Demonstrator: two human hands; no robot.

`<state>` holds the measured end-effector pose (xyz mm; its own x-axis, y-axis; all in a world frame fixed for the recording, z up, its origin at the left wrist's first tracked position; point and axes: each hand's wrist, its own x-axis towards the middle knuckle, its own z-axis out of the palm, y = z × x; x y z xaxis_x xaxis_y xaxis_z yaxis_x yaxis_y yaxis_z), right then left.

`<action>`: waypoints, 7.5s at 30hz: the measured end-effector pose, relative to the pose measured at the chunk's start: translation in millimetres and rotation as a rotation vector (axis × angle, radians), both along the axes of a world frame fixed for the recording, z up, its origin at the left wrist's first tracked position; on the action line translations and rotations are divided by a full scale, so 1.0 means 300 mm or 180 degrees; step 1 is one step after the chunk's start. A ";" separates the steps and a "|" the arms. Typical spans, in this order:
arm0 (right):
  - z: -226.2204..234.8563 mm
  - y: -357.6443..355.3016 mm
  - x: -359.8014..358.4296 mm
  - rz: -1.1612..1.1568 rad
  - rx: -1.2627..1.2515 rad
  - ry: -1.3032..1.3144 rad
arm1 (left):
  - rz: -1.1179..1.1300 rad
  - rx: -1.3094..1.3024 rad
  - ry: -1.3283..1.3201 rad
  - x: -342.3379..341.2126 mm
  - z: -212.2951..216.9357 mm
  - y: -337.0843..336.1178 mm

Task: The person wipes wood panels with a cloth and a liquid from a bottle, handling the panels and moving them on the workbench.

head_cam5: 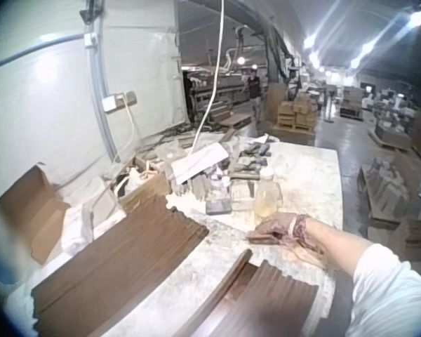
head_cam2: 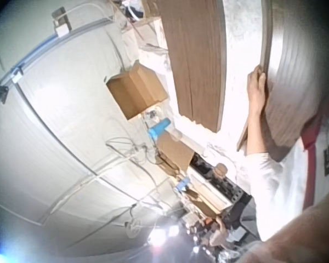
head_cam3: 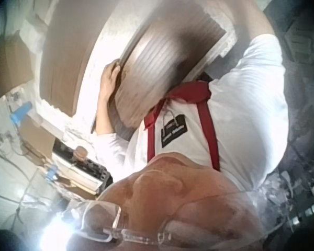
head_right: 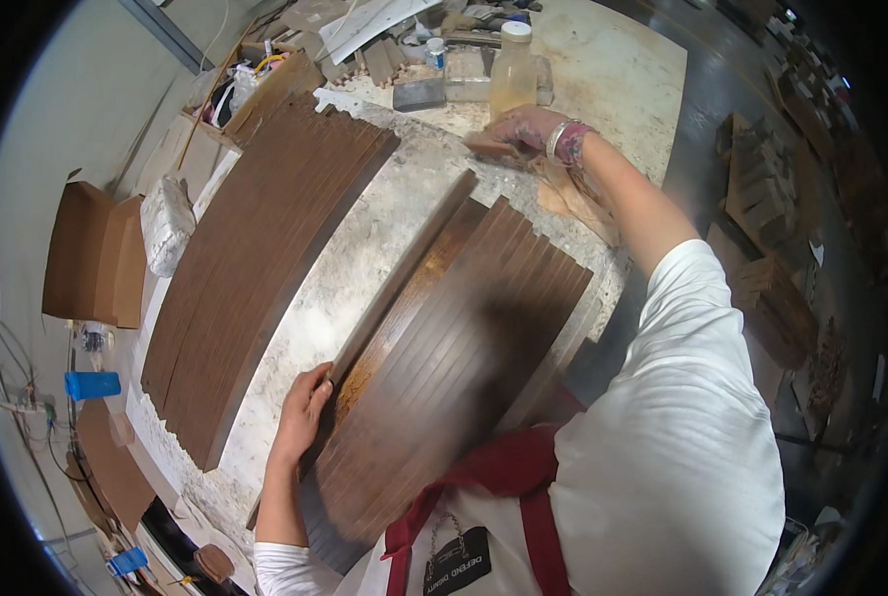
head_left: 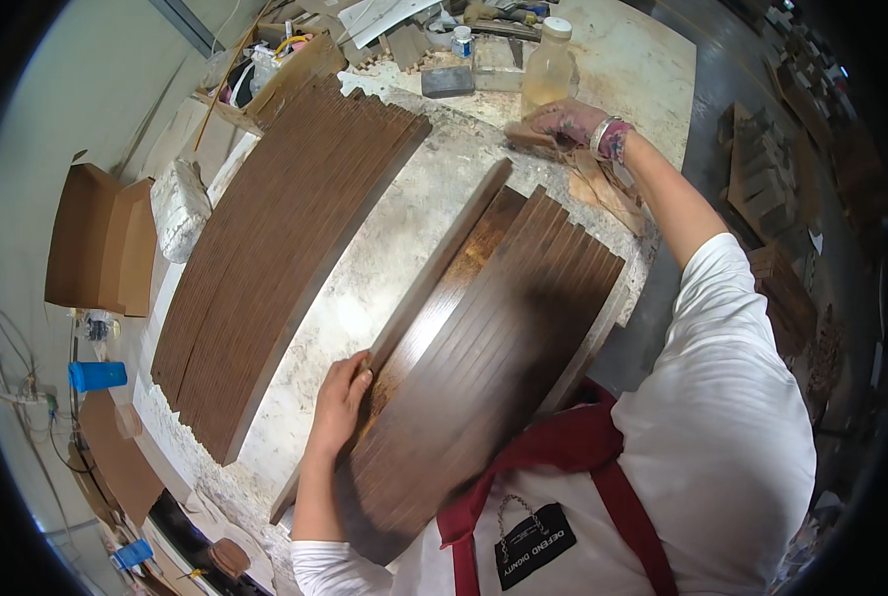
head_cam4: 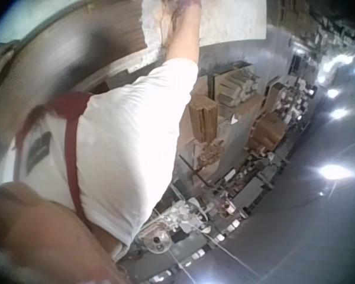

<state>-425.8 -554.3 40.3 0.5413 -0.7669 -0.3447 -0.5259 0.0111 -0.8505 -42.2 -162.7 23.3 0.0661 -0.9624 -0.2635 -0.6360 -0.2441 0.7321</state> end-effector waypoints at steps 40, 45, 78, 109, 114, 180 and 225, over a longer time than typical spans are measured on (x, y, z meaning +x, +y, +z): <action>-0.279 0.132 0.029 -0.0353 0.2181 -0.3177 | -0.0211 0.1038 0.0988 0.033 0.196 -0.095; -0.255 0.146 0.046 0.0005 0.2090 -0.3452 | 0.0017 0.0932 0.0221 0.024 0.159 -0.086; -0.231 0.019 0.143 -0.0566 0.0421 -0.1588 | -0.0409 -0.0687 -0.2638 0.092 -0.115 -0.167; 0.073 1.324 1.541 0.3326 -0.2115 -0.0902 | 0.1401 -0.2150 -0.2398 0.275 -0.372 0.267; -0.057 1.664 1.797 0.5423 -0.2451 -0.0361 | 0.1084 -0.0656 -0.1869 0.222 -0.187 0.279; -0.046 0.448 0.681 0.1308 -0.2592 0.0398 | 0.0499 -0.0607 -0.1447 0.232 -0.162 0.178; -0.150 -0.081 0.345 -0.0885 -0.0633 -0.0333 | -0.0176 -0.0688 -0.2812 0.142 -0.103 -0.115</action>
<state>-322.4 -578.5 -4.7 0.3269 -0.9364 -0.1277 -0.4359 -0.0295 -0.8995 0.5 -197.2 -7.6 0.1106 -0.9927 0.0476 -0.9938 -0.1108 -0.0010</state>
